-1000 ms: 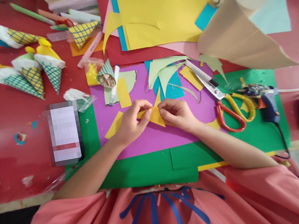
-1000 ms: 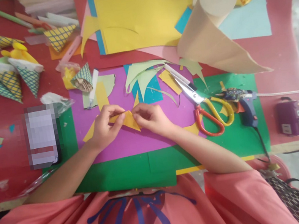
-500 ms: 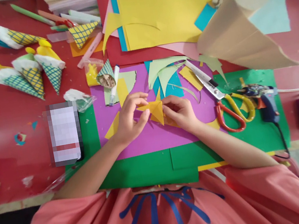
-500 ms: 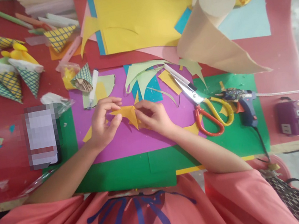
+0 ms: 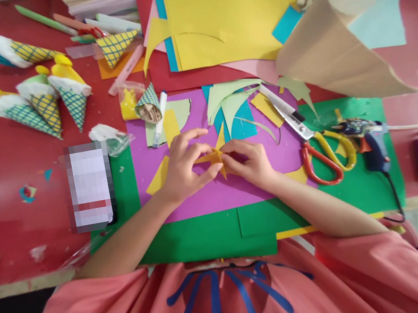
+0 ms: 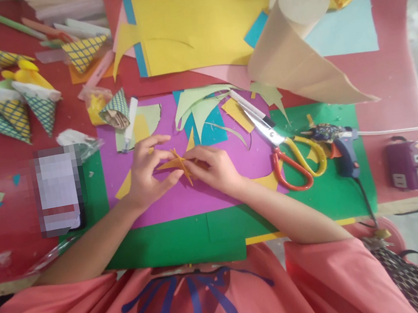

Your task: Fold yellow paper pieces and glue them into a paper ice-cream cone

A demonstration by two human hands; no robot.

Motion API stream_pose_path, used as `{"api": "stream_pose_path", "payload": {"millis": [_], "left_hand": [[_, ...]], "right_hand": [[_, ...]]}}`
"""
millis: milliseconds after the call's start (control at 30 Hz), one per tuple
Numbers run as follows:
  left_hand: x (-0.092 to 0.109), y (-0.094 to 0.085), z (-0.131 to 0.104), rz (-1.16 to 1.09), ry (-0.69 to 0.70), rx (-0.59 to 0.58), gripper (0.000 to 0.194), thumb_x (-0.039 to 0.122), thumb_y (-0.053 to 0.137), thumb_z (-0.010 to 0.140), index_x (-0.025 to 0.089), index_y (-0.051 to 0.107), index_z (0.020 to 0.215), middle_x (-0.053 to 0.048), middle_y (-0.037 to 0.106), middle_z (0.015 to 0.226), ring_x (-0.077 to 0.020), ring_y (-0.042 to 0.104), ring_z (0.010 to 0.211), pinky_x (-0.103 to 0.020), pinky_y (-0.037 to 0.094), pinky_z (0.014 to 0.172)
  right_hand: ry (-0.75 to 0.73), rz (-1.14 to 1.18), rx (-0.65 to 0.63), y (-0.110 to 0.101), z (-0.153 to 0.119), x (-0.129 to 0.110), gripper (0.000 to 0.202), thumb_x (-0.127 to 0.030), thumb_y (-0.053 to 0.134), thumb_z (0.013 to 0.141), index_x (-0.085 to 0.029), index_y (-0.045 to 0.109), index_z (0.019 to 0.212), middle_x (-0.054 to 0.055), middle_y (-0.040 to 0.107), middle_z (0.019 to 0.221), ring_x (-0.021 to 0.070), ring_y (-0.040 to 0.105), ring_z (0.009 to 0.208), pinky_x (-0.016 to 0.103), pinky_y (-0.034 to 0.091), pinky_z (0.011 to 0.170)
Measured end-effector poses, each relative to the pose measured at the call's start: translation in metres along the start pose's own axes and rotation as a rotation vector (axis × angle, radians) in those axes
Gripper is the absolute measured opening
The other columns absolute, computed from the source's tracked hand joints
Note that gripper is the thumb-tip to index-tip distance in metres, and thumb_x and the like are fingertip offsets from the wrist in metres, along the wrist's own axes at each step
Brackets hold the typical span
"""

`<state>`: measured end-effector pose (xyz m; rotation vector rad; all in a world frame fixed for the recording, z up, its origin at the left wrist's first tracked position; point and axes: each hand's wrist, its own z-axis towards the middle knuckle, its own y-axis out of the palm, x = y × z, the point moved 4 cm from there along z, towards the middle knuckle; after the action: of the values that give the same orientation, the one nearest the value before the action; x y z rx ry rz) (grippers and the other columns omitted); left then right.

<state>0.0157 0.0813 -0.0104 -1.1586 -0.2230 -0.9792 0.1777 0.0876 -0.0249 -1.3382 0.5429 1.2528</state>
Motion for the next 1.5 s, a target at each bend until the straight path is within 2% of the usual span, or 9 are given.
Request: {"api": "stream_pose_path", "payload": {"millis": [167,367,533,800,1067,1133,1267,1367,1500], "left_hand": [[0.001,0.001,-0.002,0.094,0.062,0.069,0.021,0.041,0.067,0.079,0.023,0.059,0.083,-0.005,0.061,0.095,-0.0194,0.058,0.088,-0.037,0.047,0.082],[0.003,0.002,0.0,0.03,0.072,-0.003,0.006,0.029,0.056,0.085,0.023,0.054,0.085,-0.002,0.066,0.085,-0.0165,0.061,0.08,-0.032,0.047,0.074],[0.005,0.001,0.001,-0.045,0.086,-0.002,0.003,0.021,0.055,0.087,0.022,0.053,0.085,0.001,0.066,0.076,-0.0139,0.06,0.072,-0.028,0.047,0.069],[0.002,0.002,0.002,-0.082,0.043,-0.023,0.008,0.025,0.055,0.089,0.022,0.054,0.082,0.0,0.067,0.076,-0.0131,0.062,0.072,-0.028,0.049,0.069],[0.003,0.0,0.002,-0.076,0.086,-0.001,0.006,0.024,0.056,0.09,0.022,0.054,0.085,0.001,0.066,0.076,-0.0125,0.062,0.071,-0.027,0.048,0.068],[0.0,-0.001,0.0,-0.143,0.049,0.014,0.005,0.024,0.056,0.091,0.022,0.055,0.087,0.0,0.067,0.079,-0.0125,0.063,0.075,-0.026,0.049,0.07],[-0.01,0.0,-0.006,-0.284,-0.073,0.014,0.008,0.031,0.054,0.092,0.023,0.055,0.094,-0.003,0.068,0.091,-0.014,0.066,0.087,-0.029,0.053,0.078],[-0.015,-0.001,-0.009,-0.326,-0.045,0.054,0.007,0.029,0.056,0.091,0.024,0.056,0.096,-0.003,0.068,0.094,-0.0149,0.066,0.092,-0.031,0.054,0.083],[-0.015,-0.002,-0.007,-0.316,0.031,0.1,0.011,0.02,0.059,0.088,0.024,0.056,0.098,-0.002,0.069,0.094,-0.0144,0.065,0.092,-0.032,0.052,0.085]], "right_hand": [[-0.109,-0.068,-0.013,0.002,-0.004,-0.005,0.012,-0.027,0.056,0.09,-0.02,0.065,0.088,0.007,0.072,0.086,0.016,0.067,0.079,0.028,0.052,0.072],[-0.146,-0.09,0.02,0.002,-0.005,-0.006,0.008,-0.026,0.057,0.09,-0.021,0.064,0.089,0.006,0.071,0.085,0.0157,0.066,0.079,0.029,0.053,0.073],[-0.176,-0.066,0.02,0.002,-0.005,-0.007,0.007,-0.024,0.058,0.09,-0.02,0.064,0.091,0.006,0.071,0.086,0.0158,0.066,0.081,0.029,0.053,0.074],[-0.125,-0.043,0.012,0.0,-0.003,-0.005,0.013,-0.03,0.058,0.091,-0.021,0.066,0.088,0.006,0.072,0.084,0.0167,0.066,0.08,0.031,0.052,0.074],[-0.113,-0.002,0.025,-0.002,-0.003,-0.005,0.01,-0.03,0.061,0.089,-0.021,0.065,0.086,0.004,0.071,0.082,0.0157,0.065,0.079,0.03,0.051,0.075],[-0.048,0.085,0.051,-0.004,-0.003,-0.002,0.014,-0.035,0.062,0.088,-0.022,0.064,0.091,0.004,0.07,0.087,0.0154,0.064,0.082,0.03,0.052,0.076],[0.076,0.236,0.156,-0.009,0.0,0.007,0.027,-0.039,0.05,0.094,-0.024,0.058,0.114,0.007,0.065,0.112,0.0167,0.063,0.099,0.033,0.052,0.086],[0.049,0.245,0.153,-0.009,0.001,0.008,0.029,-0.036,0.05,0.094,-0.024,0.056,0.12,0.008,0.063,0.116,0.0174,0.061,0.102,0.035,0.051,0.089],[-0.048,0.187,0.131,-0.009,0.001,0.006,0.024,-0.032,0.051,0.094,-0.024,0.062,0.114,0.008,0.065,0.108,0.0196,0.06,0.103,0.038,0.052,0.089]]}}
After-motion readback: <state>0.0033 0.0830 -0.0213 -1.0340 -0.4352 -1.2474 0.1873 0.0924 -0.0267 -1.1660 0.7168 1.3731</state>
